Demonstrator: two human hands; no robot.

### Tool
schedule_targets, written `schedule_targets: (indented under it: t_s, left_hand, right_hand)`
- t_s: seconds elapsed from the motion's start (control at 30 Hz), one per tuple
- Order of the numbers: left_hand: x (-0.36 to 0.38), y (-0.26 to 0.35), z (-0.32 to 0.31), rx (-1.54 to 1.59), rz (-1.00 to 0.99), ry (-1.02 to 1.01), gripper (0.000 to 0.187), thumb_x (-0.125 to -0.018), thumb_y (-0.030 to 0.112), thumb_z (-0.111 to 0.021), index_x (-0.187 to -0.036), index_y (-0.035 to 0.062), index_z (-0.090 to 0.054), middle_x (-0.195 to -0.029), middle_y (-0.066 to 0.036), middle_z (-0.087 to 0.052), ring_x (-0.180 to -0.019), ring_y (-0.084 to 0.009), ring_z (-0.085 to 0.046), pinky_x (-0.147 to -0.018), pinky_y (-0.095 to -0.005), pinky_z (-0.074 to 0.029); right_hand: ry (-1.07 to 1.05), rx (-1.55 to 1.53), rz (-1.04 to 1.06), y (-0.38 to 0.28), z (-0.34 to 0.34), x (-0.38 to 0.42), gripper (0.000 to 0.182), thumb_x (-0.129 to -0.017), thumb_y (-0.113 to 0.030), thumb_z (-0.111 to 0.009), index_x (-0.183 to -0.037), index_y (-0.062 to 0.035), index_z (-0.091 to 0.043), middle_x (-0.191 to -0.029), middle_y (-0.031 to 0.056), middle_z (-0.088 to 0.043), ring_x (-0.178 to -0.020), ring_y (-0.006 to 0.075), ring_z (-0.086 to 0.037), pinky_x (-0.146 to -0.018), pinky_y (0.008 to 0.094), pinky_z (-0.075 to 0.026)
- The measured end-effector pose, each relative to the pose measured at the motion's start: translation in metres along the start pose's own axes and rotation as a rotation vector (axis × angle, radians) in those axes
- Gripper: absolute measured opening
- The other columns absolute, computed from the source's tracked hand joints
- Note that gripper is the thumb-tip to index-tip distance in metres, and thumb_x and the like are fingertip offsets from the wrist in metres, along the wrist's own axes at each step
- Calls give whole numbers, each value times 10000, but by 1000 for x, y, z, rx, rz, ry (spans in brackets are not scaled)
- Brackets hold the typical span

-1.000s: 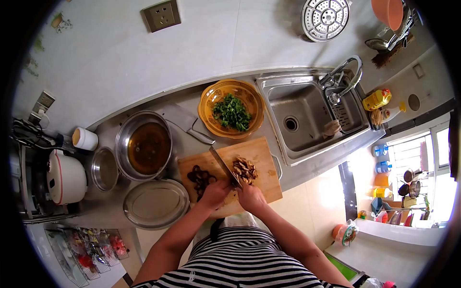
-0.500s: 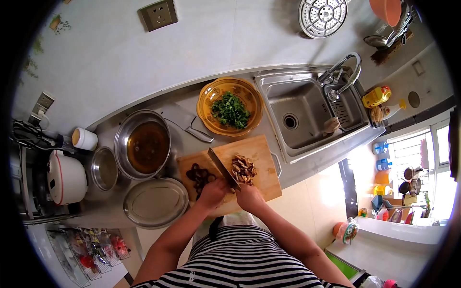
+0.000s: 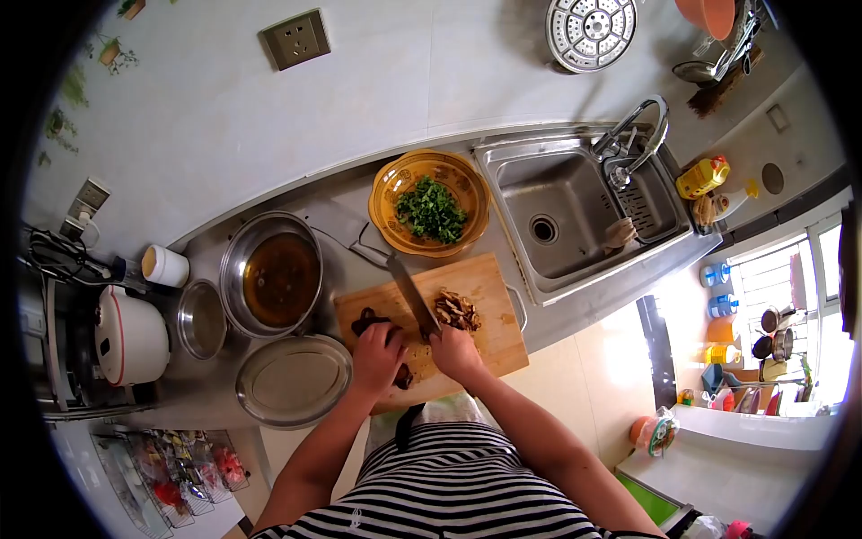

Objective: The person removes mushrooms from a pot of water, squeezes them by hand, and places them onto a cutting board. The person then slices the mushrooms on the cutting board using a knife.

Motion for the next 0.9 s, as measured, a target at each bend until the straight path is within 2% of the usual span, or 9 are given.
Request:
schedule_targets:
  t_s: [0.17,0.27,0.33,0.43,0.53,0.6,0.77,0.87,0.9]
  left_hand:
    - [4,-12,-12,-10,204,-123,245,-766,84,-669,-1004,47,-623,-973,-121,-568,-874,-297,-584,-737,-389,-499]
    - [6,-15,-21,64,199,-133,213,-794,81,-652,-1000,41,-621,-999,-116,-567,-903,-308,-586,-757,-397,-501]
    - [5,-15,-27,74,167,-103,209,-796,79,-651,-999,39,-620,-1013,-115,-566,-916,-306,-585,-762,-392,-503]
    - [2,-7,-40,130,133,-112,212,-786,74,-659,-991,37,-619,-1041,-120,-563,-969,-310,-576,-775,-384,-507]
    - [-7,-4,-31,120,146,-36,254,-764,89,-678,-1003,32,-613,-1046,-130,-560,-980,-316,-563,-809,-388,-498]
    - [-6,-9,-23,-120,185,-124,320,-734,109,-705,-1027,28,-607,-1027,-141,-567,-975,-321,-556,-833,-394,-484]
    - [-5,-28,-28,-76,341,-316,367,-721,145,-717,-1056,36,-615,-959,-137,-594,-974,-320,-552,-819,-388,-480]
    - [-13,-26,-33,137,356,-321,355,-734,148,-703,-1057,37,-606,-949,-144,-621,-935,-330,-579,-771,-393,-485]
    - [-15,-25,-40,308,451,-360,366,-741,177,-712,-1062,35,-607,-957,-154,-628,-928,-337,-590,-762,-402,-486]
  right_hand:
    - [44,-13,-74,13,20,23,299,-874,-262,-519,-920,20,-604,-853,294,-625,-840,468,-600,-774,524,-477]
    - [-34,-25,-57,14,15,35,303,-866,-270,-535,-906,22,-607,-836,305,-620,-831,468,-601,-772,519,-476]
    - [-74,-116,-42,26,0,34,348,-862,-287,-553,-896,58,-581,-704,270,-618,-635,402,-637,-637,469,-516]
    - [-32,-165,-167,54,3,33,350,-849,-285,-568,-900,61,-584,-685,240,-625,-577,339,-647,-596,422,-533]
    - [14,-128,-158,63,16,29,357,-849,-290,-568,-893,63,-596,-696,233,-632,-574,329,-648,-586,413,-534]
    - [33,-113,-154,63,19,28,360,-849,-292,-569,-889,64,-602,-702,230,-635,-572,323,-648,-582,409,-534]
    - [27,-42,-130,52,24,32,359,-852,-303,-567,-887,51,-619,-718,244,-635,-637,355,-654,-646,436,-517]
    - [11,-135,-158,61,19,32,384,-852,-329,-563,-883,48,-624,-732,255,-635,-702,377,-653,-695,460,-502]
    - [12,-137,-160,61,21,32,384,-852,-329,-563,-883,48,-624,-732,255,-635,-702,377,-653,-695,460,-502]
Point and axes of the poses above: each hand's wrist, its own x-axis away from the middle knuckle, its own z-axis out of the back of the hand, y = z × x, the point moved 9 cm from there along -x, towards the middle knuckle
